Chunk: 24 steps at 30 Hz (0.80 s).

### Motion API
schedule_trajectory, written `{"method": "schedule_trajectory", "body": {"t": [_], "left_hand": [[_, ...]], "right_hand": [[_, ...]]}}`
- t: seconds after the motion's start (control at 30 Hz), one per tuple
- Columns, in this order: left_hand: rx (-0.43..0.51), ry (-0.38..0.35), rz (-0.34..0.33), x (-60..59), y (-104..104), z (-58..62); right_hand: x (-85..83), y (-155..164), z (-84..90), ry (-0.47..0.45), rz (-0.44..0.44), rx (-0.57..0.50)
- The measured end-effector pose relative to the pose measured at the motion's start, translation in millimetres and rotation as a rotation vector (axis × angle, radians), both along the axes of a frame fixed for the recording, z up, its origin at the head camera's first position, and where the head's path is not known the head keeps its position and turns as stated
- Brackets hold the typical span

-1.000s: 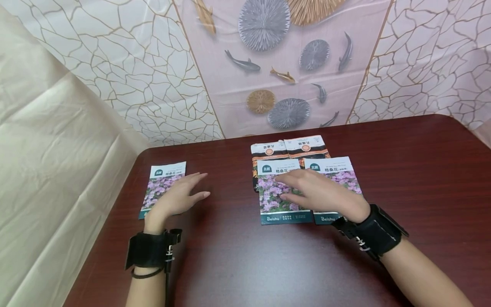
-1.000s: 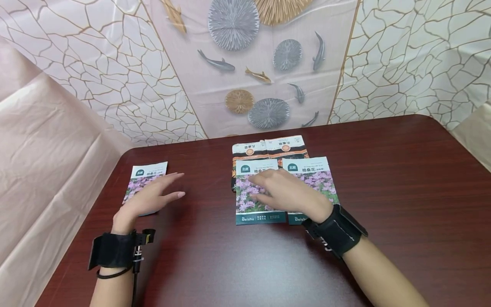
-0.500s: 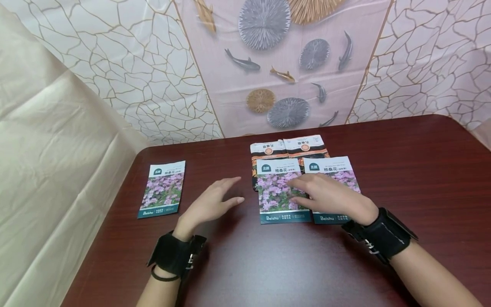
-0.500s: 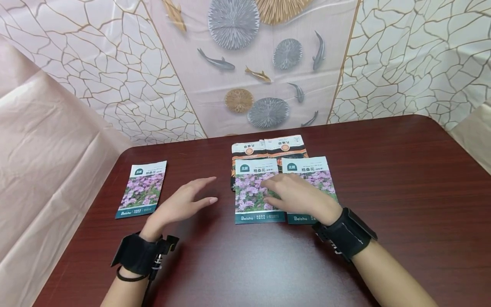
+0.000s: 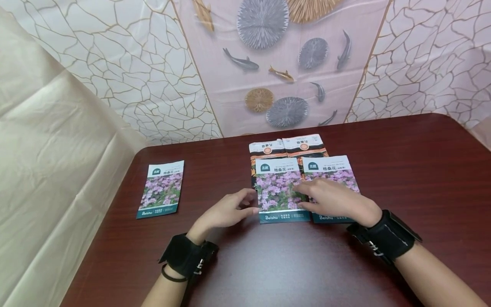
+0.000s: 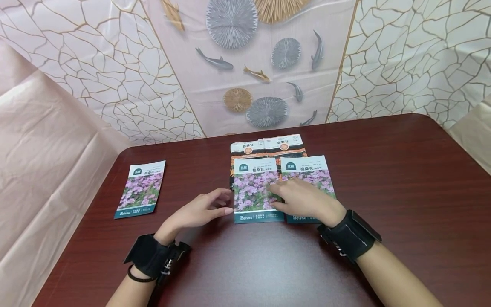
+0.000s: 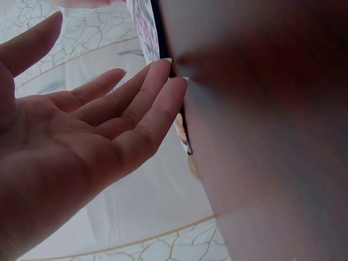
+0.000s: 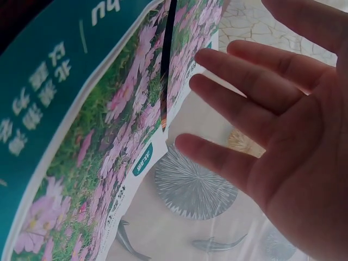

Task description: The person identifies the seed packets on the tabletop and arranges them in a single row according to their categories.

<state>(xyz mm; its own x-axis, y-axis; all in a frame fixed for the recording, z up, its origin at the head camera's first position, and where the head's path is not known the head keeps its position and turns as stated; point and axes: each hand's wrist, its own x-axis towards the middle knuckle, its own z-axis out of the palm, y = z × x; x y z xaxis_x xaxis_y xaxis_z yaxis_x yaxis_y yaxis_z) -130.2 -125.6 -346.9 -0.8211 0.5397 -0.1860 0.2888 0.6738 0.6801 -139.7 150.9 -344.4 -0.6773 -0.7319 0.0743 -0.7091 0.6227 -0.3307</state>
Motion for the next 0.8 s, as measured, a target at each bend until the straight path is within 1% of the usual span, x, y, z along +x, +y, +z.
{"method": "schedule_trajectory", "body": {"t": [0.1,0.23,0.43,0.6,0.7,0.8], "left_hand": [[0.028,-0.023,-0.002,0.3,0.8,-1.8],[0.051,-0.037,0.015,1.2,1.9,-1.7],[0.050,-0.043,0.036,1.6,4.2,-2.4],[0.054,-0.058,0.015,2.4,6.0,-2.5],[0.064,-0.079,-0.001,3.0,6.3,-2.2],[0.074,-0.100,-0.003,3.3,6.3,-1.7]], "right_hand": [[0.4,0.5,0.7,-0.026,0.010,0.017],[1.4,1.2,2.0,-0.065,0.022,0.035],[3.4,2.9,3.1,-0.119,0.038,0.031],[4.1,3.8,3.0,-0.153,0.034,0.037],[4.0,4.3,2.9,-0.156,0.034,0.035],[3.7,4.6,2.7,-0.156,0.035,0.032]]}}
